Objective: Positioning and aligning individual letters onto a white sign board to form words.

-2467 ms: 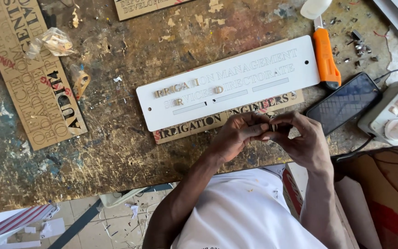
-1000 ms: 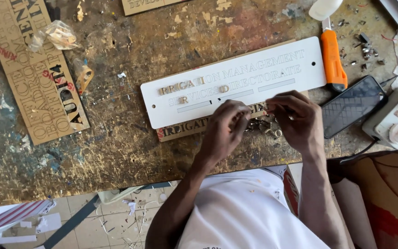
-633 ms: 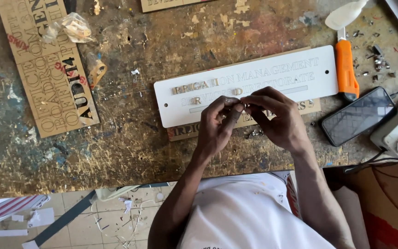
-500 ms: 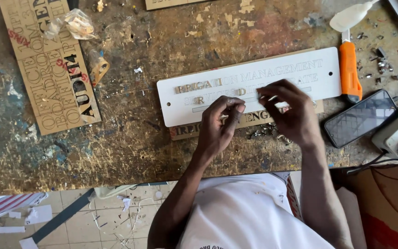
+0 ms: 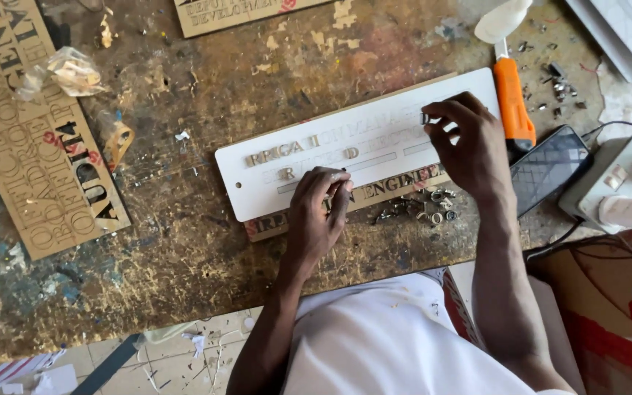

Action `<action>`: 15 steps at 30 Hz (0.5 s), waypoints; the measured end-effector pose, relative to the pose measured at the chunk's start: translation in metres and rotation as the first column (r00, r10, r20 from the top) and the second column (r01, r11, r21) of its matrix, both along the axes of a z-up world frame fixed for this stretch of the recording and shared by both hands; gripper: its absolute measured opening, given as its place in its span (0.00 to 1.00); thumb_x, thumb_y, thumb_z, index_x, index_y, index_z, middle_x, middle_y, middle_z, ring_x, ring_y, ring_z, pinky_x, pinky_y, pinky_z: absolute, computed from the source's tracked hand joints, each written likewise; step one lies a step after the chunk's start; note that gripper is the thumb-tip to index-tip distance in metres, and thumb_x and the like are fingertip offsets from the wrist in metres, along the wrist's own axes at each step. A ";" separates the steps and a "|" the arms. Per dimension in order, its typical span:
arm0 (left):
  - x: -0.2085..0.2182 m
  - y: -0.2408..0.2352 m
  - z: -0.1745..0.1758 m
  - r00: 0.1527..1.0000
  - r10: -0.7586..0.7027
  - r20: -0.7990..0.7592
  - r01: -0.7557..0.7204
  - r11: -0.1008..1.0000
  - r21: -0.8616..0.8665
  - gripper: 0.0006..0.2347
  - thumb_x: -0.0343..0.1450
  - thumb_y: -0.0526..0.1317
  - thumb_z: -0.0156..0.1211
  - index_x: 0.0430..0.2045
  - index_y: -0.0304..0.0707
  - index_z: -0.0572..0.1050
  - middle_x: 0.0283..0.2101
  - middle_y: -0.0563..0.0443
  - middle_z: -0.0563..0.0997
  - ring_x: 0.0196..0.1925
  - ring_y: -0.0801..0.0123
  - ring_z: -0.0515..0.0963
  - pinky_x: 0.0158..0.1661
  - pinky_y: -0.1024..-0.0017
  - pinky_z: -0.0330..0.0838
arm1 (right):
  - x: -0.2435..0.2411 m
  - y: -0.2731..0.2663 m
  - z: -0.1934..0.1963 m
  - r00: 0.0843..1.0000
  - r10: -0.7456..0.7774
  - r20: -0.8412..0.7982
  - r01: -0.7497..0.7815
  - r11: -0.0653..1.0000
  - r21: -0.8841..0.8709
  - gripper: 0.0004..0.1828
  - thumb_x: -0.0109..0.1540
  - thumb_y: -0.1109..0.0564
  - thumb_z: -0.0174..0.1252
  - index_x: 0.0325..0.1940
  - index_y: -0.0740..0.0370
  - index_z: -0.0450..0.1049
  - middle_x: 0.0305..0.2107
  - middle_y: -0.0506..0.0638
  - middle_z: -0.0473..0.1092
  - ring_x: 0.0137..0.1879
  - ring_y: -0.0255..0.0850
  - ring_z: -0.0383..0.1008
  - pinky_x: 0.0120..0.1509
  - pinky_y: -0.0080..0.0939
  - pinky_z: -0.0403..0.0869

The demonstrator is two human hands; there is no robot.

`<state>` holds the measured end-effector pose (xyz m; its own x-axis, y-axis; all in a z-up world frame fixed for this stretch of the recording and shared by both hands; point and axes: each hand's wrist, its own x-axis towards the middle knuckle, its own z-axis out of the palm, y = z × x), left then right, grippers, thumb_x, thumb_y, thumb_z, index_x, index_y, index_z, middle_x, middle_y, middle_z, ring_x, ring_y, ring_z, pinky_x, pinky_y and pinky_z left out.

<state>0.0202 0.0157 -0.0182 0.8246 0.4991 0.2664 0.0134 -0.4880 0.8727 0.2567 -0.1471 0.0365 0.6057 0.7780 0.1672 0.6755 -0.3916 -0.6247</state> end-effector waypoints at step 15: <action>0.001 -0.003 0.001 0.998 0.017 0.055 -0.022 0.995 0.095 0.05 0.83 0.33 0.60 0.49 0.30 0.80 0.46 0.42 0.84 0.49 0.55 0.83 0.52 0.61 0.80 | -0.034 -0.038 0.012 0.901 0.029 -0.433 -0.008 0.999 0.050 0.16 0.72 0.61 0.65 0.63 0.72 0.80 0.52 0.61 0.82 0.54 0.47 0.85 0.55 0.44 0.86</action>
